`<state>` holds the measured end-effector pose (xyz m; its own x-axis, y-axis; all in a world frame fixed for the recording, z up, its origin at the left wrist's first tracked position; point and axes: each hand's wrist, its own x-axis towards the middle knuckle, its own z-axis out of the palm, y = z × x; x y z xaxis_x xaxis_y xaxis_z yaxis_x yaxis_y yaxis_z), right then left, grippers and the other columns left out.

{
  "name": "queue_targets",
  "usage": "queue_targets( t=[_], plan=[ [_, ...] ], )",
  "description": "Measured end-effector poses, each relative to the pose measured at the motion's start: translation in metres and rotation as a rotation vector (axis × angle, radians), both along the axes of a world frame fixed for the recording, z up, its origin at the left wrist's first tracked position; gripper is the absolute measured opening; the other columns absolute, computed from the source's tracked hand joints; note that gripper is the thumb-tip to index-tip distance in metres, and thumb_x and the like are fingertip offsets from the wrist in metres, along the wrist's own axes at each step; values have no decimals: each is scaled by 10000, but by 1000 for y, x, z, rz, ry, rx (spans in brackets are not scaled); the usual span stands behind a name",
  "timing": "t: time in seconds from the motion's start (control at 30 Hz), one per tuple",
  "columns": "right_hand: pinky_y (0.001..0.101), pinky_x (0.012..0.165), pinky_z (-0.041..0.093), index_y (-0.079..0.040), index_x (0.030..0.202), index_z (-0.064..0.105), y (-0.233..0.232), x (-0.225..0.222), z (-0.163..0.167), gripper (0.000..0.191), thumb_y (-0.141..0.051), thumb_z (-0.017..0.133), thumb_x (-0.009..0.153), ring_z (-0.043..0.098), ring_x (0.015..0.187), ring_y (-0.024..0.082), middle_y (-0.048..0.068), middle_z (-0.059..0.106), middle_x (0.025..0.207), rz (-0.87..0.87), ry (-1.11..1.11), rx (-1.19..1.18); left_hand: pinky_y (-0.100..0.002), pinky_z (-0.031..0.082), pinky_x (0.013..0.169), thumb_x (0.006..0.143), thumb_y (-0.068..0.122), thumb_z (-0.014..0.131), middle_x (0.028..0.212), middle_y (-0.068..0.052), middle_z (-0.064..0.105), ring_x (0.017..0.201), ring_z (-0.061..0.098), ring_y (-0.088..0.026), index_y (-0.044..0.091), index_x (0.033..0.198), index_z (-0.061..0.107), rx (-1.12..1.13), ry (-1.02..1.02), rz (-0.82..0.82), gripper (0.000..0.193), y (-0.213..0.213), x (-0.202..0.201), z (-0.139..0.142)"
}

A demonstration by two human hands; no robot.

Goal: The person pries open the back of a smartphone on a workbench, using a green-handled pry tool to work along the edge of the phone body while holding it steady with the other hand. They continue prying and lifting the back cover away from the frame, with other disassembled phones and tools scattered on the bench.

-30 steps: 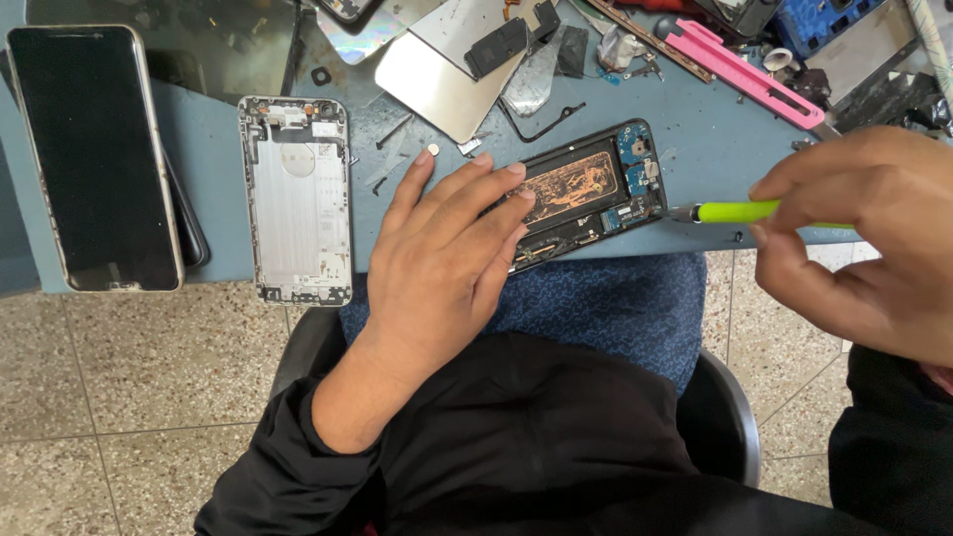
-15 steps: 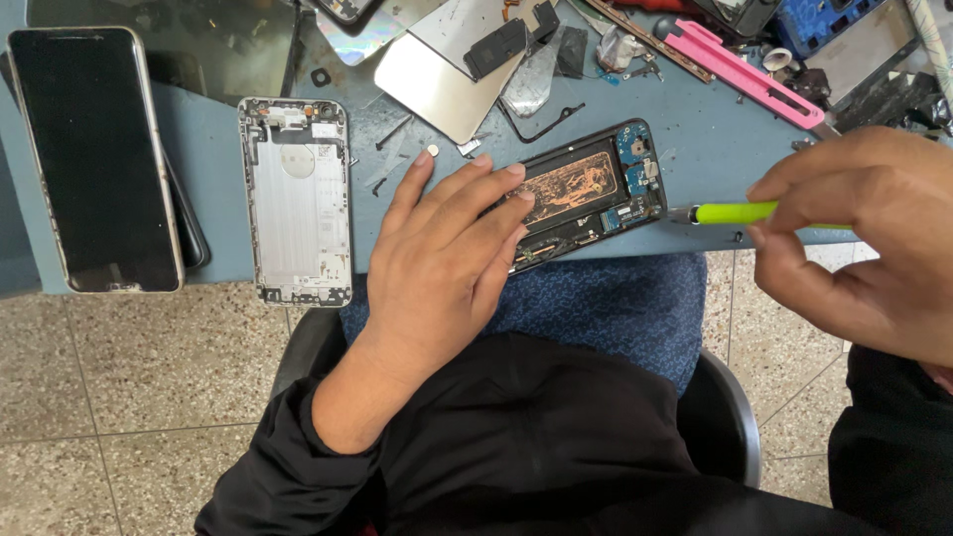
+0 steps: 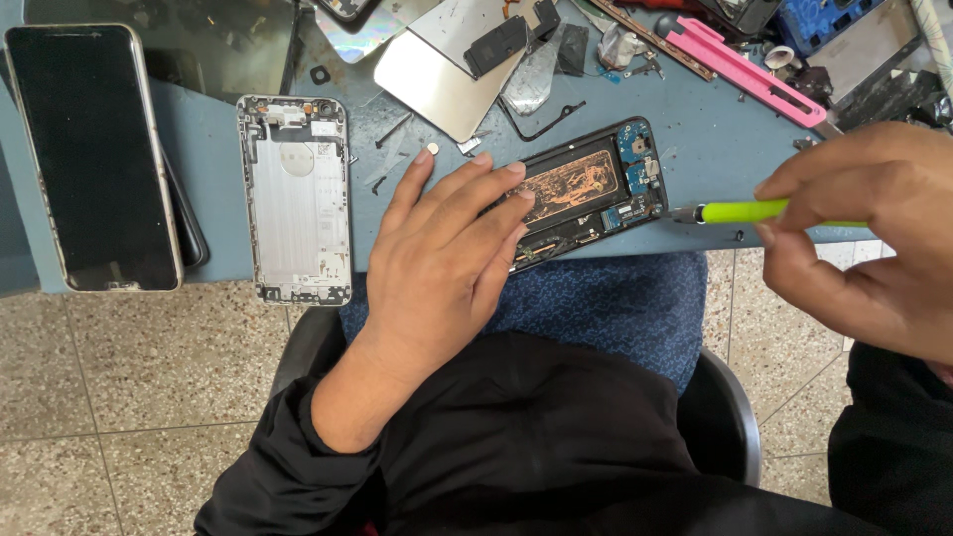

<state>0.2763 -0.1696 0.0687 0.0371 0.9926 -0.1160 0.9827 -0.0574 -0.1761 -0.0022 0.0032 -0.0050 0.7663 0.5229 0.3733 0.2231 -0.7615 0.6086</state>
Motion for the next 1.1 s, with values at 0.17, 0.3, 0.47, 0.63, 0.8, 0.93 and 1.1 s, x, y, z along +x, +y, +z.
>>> queue_targets(
  t=[0.17, 0.3, 0.47, 0.63, 0.8, 0.93, 1.1],
  plan=[
    [369, 746, 621, 12, 785, 736, -4, 2, -3, 151, -127, 794, 797, 744, 824, 266, 204, 739, 986, 17, 50, 73, -524, 379, 1236, 964, 116, 754, 1328, -29, 684, 1321, 625, -262, 99, 1188, 726, 4, 2, -1, 226, 0, 0, 0],
    [362, 739, 611, 16, 839, 693, -6, 4, -6, 150, -100, 788, 829, 734, 832, 270, 205, 724, 1010, 57, 72, 165, -526, 377, 1238, 966, 120, 752, 1331, -28, 682, 1323, 623, -263, 99, 1190, 726, 7, 5, -5, 227, 0, 0, -1],
    [374, 728, 606, 20, 858, 666, -4, 4, -5, 166, -77, 794, 816, 726, 843, 281, 216, 714, 1002, 82, 98, 171, -524, 375, 1242, 966, 124, 751, 1332, -25, 681, 1327, 623, -259, 102, 1192, 727, 5, 7, -4, 228, 0, 0, -1],
    [400, 752, 609, 11, 818, 694, 0, 1, -1, 160, -91, 802, 759, 731, 821, 291, 210, 718, 982, 72, 49, 114, -522, 377, 1237, 963, 122, 752, 1331, -26, 682, 1326, 623, -260, 101, 1193, 726, 9, 8, -3, 232, 0, 0, -1],
    [388, 770, 611, -14, 729, 702, 3, -1, 1, 119, -75, 802, 745, 739, 856, 278, 189, 737, 978, 91, 12, 76, -519, 380, 1238, 962, 121, 757, 1330, -26, 682, 1325, 623, -259, 101, 1192, 726, 10, 5, -3, 233, 0, 0, -2],
    [329, 775, 620, -101, 642, 673, 4, 1, 3, 158, -69, 769, 763, 753, 862, 195, 154, 753, 1061, 85, 134, -12, -519, 380, 1236, 960, 122, 758, 1328, -27, 683, 1322, 622, -259, 100, 1191, 725, 15, 2, -5, 234, 0, 0, -2],
    [403, 793, 605, -22, 817, 670, 6, 4, 4, 243, -176, 816, 698, 750, 941, 270, 171, 742, 1005, 186, 88, 66, -518, 380, 1236, 964, 126, 757, 1329, -23, 683, 1324, 621, -256, 104, 1191, 725, 14, 1, 1, 230, -1, 0, -2]
  ],
)
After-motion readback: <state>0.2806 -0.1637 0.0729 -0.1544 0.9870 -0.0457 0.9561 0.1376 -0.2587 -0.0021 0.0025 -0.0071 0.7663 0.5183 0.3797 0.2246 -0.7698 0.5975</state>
